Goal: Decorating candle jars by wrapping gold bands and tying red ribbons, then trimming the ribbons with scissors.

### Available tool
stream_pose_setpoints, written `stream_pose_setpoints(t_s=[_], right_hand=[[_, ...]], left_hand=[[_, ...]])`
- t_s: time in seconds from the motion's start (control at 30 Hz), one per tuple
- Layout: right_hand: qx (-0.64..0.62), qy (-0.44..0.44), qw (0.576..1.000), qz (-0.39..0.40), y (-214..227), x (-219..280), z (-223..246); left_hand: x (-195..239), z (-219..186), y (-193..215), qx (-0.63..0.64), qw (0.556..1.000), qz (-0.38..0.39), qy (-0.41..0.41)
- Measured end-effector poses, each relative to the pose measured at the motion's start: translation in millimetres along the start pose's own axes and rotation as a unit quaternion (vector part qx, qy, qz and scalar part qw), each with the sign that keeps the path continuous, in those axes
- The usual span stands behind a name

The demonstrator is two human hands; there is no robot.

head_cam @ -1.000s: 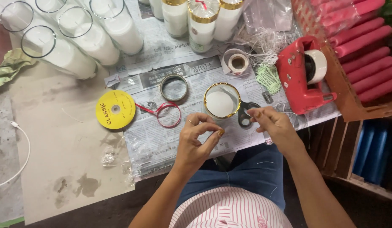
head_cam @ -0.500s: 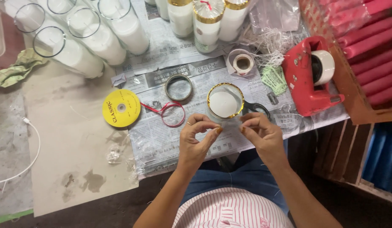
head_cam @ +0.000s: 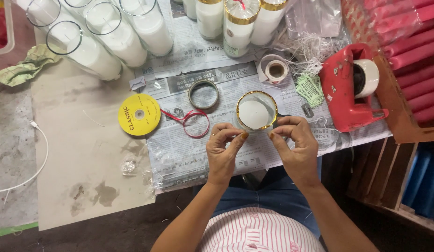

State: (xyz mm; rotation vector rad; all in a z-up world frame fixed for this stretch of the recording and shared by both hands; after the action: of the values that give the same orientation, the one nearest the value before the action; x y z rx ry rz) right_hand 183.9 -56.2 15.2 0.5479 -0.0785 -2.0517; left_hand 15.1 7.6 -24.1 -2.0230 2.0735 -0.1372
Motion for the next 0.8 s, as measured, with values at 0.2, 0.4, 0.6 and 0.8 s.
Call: stream_pose_setpoints(t_s=[0.2,0.4,0.6,0.8], right_hand=[[-0.026,0.021,0.999,-0.019,-8,-7,-3],[-0.059,0.008,0.997,-0.039,-12,-5,-24],[-0.1,-0.013,0.995,-0.022,-4,-15,-34],[-0.101,-0.012,0.995,0.007,-1,-21,-45]], left_hand=[[-5,1,0,-0.04,0.998,-0.018,-0.045],[-7,-13,-6,-0.05,0.992,-0.023,-0.117],[-15,-11,-1,-0.048,0.989,-0.014,-0.137],[-27,-13,10,-0.062,0.989,-0.016,-0.13]])
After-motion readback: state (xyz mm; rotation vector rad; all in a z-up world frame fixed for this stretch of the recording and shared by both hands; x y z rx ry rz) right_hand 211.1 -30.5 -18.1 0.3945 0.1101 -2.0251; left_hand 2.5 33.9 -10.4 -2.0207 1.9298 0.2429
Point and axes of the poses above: each hand's wrist, its own x-axis away from the middle knuckle, its own y-axis out of the back of the hand, z = x × y, the point moved 3 cm from there along -x, towards the middle knuckle, and after that the axes turned 3 degrees about -z, right-handed, at the moved point
